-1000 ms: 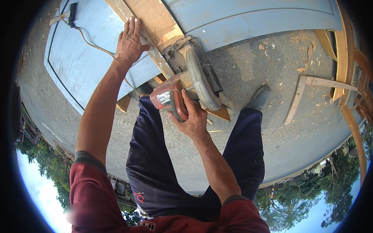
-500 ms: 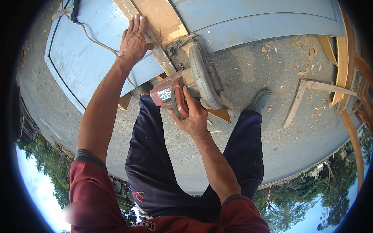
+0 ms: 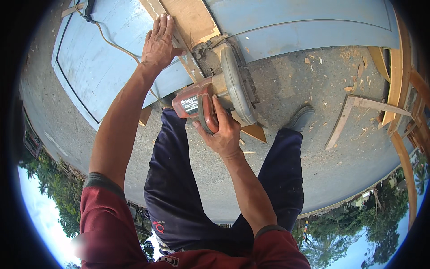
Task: The person uses a circular saw to cut a strip off a wooden plank that is placed on top of a blue door panel, holding the plank steady by hand.
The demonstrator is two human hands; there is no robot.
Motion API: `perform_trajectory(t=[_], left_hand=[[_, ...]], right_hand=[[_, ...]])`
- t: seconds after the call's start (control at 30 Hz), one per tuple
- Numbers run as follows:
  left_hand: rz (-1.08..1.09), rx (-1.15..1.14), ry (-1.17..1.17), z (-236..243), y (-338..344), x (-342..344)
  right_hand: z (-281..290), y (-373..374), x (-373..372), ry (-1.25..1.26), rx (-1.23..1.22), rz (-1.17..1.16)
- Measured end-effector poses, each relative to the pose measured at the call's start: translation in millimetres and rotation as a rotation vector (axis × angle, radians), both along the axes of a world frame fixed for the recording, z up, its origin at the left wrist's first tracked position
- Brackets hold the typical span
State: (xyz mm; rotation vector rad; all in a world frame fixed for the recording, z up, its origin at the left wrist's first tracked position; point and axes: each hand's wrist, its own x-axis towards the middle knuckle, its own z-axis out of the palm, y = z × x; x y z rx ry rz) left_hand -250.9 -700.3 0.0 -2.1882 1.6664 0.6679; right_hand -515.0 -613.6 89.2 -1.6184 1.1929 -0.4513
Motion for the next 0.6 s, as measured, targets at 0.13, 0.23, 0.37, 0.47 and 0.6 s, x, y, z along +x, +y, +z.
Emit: perform_trajectory(t=[0.13,0.23,0.37,0.47,0.6], left_hand=[[0.001,-0.017,-0.001,-2,1,2],[0.009,-0.004,0.001,0,1,1],[0.014,-0.024,0.010,-1,1,0],[0.011,-0.029,0.018,-3,1,1],[0.016,-0.057,0.021,-6,3,1]], right_hand=[[-2,-2,5,-0.022,0.035,-0.008],[-2,-3,8,-0.025,0.049,-0.008],[-4,-5,8,-0.024,0.010,0.006],[-3,-7,11,-0.011,0.021,0.011],[-4,-8,12,-0.006,0.012,0.020]])
